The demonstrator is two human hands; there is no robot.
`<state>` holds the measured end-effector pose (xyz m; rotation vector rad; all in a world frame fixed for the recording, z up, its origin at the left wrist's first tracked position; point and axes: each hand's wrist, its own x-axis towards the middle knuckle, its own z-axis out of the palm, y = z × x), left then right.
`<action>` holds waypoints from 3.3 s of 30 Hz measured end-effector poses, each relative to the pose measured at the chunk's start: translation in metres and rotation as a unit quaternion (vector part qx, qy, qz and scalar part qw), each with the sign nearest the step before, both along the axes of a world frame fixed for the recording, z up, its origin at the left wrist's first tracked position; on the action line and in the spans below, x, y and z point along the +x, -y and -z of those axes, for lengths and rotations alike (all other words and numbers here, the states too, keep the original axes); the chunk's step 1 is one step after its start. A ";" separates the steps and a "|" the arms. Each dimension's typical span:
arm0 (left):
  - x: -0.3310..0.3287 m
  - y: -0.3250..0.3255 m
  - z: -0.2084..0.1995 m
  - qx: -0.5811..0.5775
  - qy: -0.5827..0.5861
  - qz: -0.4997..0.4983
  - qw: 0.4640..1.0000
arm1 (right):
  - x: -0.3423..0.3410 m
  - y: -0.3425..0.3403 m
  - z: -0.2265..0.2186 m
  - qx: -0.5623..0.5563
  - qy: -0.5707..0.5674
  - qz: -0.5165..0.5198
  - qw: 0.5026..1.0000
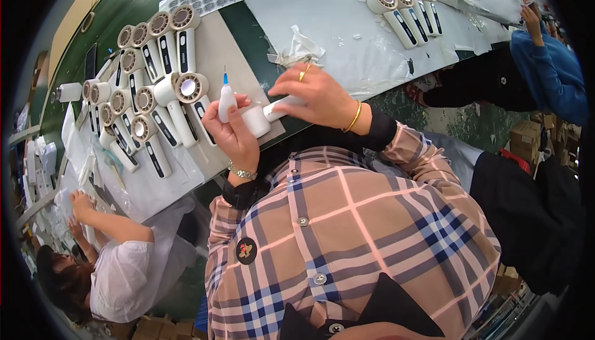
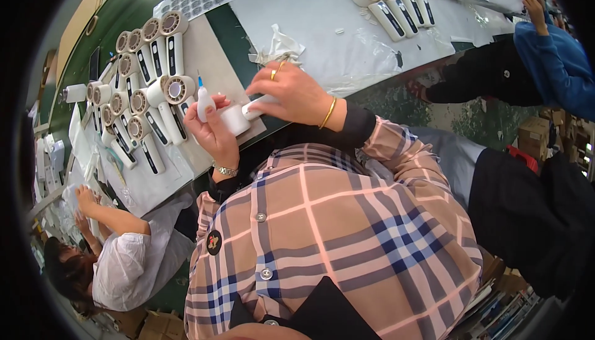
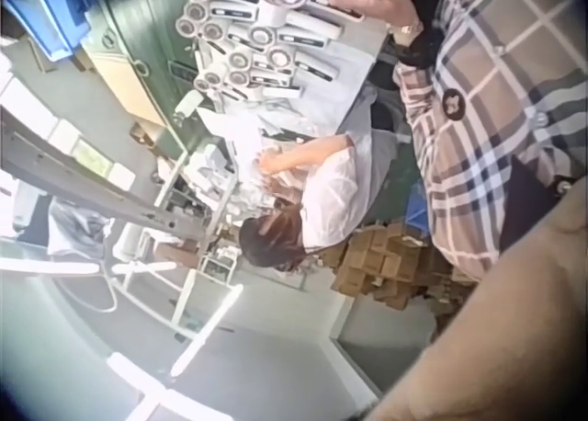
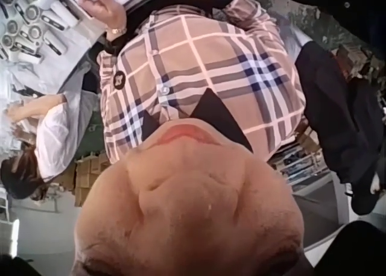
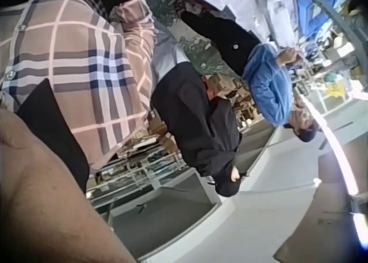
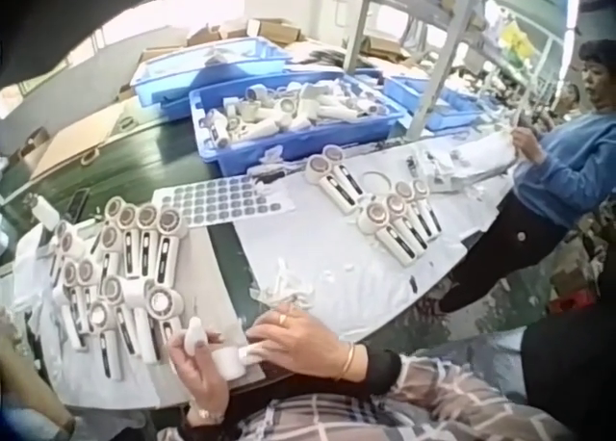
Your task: The person applies glue from a bottle to the seams of handheld fans, scrapes the edges with a utility knife, and wipes the surfaces with a cloth.
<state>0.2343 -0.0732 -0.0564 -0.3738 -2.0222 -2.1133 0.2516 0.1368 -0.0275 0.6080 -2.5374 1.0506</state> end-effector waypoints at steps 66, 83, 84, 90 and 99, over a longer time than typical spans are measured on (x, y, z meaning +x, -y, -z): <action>0.002 0.004 0.004 -0.009 -0.014 -0.007 1.000 | 0.018 -0.211 -0.006 0.195 0.063 0.472 0.858; 0.002 0.002 0.003 0.012 -0.003 -0.004 1.000 | -0.007 -0.088 -0.012 0.057 0.071 0.336 0.938; 0.002 0.002 0.003 0.019 -0.001 -0.002 1.000 | -0.006 -0.100 -0.012 0.059 0.072 0.336 0.937; 0.002 0.003 0.002 0.022 0.005 0.000 1.000 | 0.021 -0.184 0.001 0.181 0.009 0.543 0.820; 0.002 0.005 0.002 0.004 0.004 -0.004 1.000 | 0.023 -0.221 0.003 0.230 0.131 0.571 0.777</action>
